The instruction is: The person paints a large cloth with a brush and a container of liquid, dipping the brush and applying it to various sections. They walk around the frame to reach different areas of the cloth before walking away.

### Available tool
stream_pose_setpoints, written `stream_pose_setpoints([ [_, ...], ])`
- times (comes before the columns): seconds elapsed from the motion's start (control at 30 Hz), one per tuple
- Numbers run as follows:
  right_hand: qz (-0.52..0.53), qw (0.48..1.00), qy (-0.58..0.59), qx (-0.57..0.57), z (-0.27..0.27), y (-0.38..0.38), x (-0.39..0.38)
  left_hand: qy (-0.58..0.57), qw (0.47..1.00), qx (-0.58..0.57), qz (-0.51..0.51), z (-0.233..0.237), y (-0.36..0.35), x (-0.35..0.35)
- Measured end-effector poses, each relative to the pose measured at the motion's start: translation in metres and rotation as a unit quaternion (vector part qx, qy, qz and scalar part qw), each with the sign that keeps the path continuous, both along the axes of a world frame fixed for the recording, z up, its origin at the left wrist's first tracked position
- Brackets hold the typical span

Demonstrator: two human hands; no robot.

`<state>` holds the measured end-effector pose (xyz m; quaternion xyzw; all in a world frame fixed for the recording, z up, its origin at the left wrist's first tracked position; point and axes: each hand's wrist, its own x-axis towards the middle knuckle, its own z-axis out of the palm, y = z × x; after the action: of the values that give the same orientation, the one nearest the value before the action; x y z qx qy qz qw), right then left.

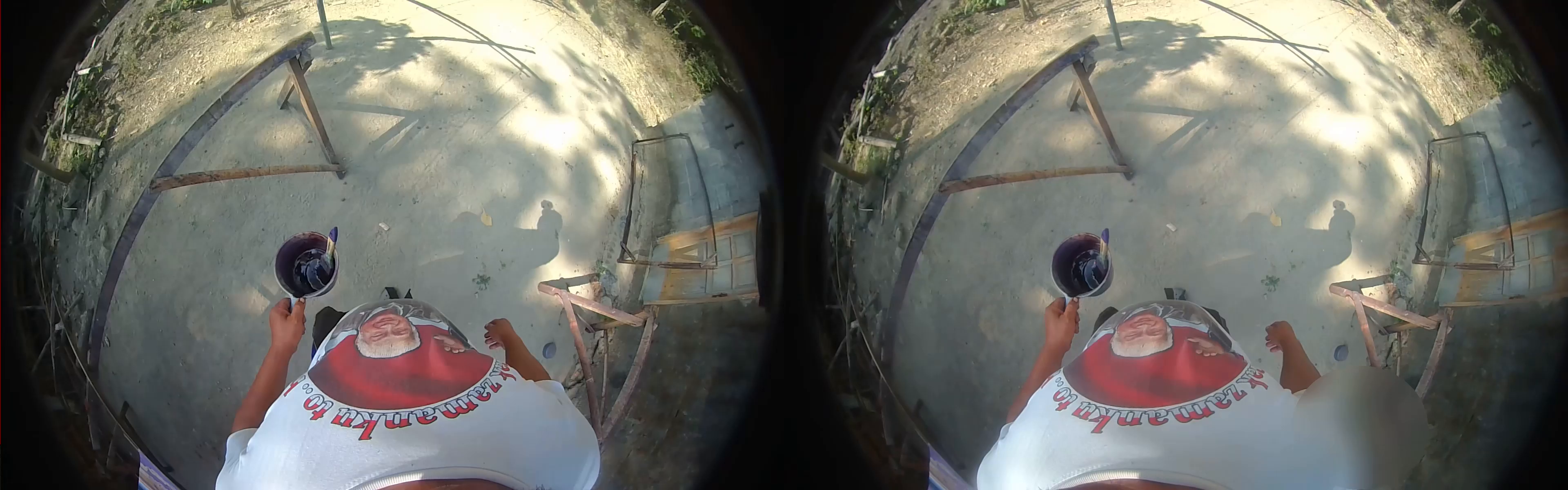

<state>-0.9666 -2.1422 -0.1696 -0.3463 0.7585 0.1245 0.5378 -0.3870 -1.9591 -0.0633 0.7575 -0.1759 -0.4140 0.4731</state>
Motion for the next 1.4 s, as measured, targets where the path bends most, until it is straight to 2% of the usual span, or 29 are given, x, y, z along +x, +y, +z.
stream_pose_setpoints([
  [0.13, 0.1, 0.977, -0.059, -0.18, 0.027, -0.168, 0.08, -0.015, 0.999, -0.026, -0.013, 0.03, -0.099, 0.011],
  [0.17, 0.071, 0.973, -0.094, -0.2, 0.046, -0.204, 0.121, -0.011, 1.0, -0.019, 0.004, 0.036, -0.122, 0.018],
  [0.23, 0.068, 0.949, -0.19, -0.242, 0.074, -0.273, 0.196, -0.028, 0.999, -0.008, -0.028, 0.046, -0.17, 0.031],
  [0.3, 0.107, 0.932, -0.228, -0.261, 0.106, -0.329, 0.274, -0.056, 0.998, -0.008, -0.028, 0.048, -0.22, 0.049],
  [0.37, 0.131, 0.915, -0.261, -0.28, 0.104, -0.365, 0.315, -0.08, 0.996, -0.006, -0.043, 0.045, -0.262, 0.067],
  [0.43, 0.241, 0.893, -0.233, -0.3, 0.092, -0.409, 0.343, -0.12, 0.987, -0.032, -0.104, 0.044, -0.314, 0.094],
  [0.47, 0.243, 0.893, -0.229, -0.301, 0.09, -0.429, 0.35, -0.158, 0.978, -0.019, -0.133, 0.046, -0.339, 0.109],
  [0.53, 0.233, 0.924, -0.185, -0.239, 0.065, -0.453, 0.324, -0.141, 0.98, -0.028, -0.141, 0.06, -0.394, 0.133],
  [0.63, 0.056, 0.983, -0.096, -0.149, 0.049, -0.467, 0.264, -0.132, 0.978, -0.06, -0.152, 0.07, -0.475, 0.166],
  [0.7, -0.083, 0.985, -0.055, -0.14, 0.046, -0.462, 0.225, -0.186, 0.963, -0.078, -0.181, 0.068, -0.525, 0.185],
  [0.73, -0.135, 0.982, -0.044, -0.129, 0.043, -0.457, 0.203, -0.167, 0.965, -0.066, -0.189, 0.079, -0.549, 0.192],
  [0.77, 0.156, 0.986, -0.028, -0.053, -0.025, -0.45, 0.126, -0.168, 0.966, -0.061, -0.184, 0.086, -0.574, 0.198],
  [0.8, 0.43, 0.902, -0.024, -0.041, -0.085, -0.446, 0.058, -0.17, 0.965, -0.063, -0.188, 0.091, -0.6, 0.206],
  [0.83, 0.392, 0.919, 0.009, -0.036, -0.064, -0.44, 0.061, -0.171, 0.965, -0.064, -0.19, 0.092, -0.625, 0.211],
  [0.93, 0.144, 0.989, 0.031, -0.001, -0.026, -0.495, 0.118, -0.143, 0.974, -0.072, -0.159, 0.093, -0.698, 0.228],
  [1.0, 0.056, 0.998, 0.022, -0.004, -0.014, -0.555, 0.154, -0.112, 0.982, -0.06, -0.141, 0.083, -0.737, 0.235],
  [1.1, 0.018, 0.999, -0.003, -0.03, -0.007, -0.678, 0.205, -0.153, 0.98, -0.055, -0.119, 0.08, -0.797, 0.252],
  [1.17, 0.001, 0.998, -0.021, -0.066, 0.001, -0.777, 0.244, -0.072, 0.994, -0.045, -0.061, 0.095, -0.827, 0.256],
  [1.27, -0.015, 0.987, -0.043, -0.153, 0.047, -0.951, 0.349, -0.059, 0.997, -0.049, 0.014, 0.103, -0.867, 0.274],
  [1.3, 0.016, 0.976, -0.065, -0.209, 0.037, -1.011, 0.375, -0.056, 0.997, -0.046, 0.036, 0.106, -0.878, 0.282],
  [1.33, 0.084, 0.965, -0.121, -0.217, 0.036, -1.074, 0.407, -0.048, 0.996, -0.056, 0.049, 0.108, -0.887, 0.292],
  [1.4, 0.158, 0.945, -0.12, -0.261, 0.06, -1.171, 0.516, -0.044, 0.993, -0.061, 0.096, 0.112, -0.896, 0.31],
])
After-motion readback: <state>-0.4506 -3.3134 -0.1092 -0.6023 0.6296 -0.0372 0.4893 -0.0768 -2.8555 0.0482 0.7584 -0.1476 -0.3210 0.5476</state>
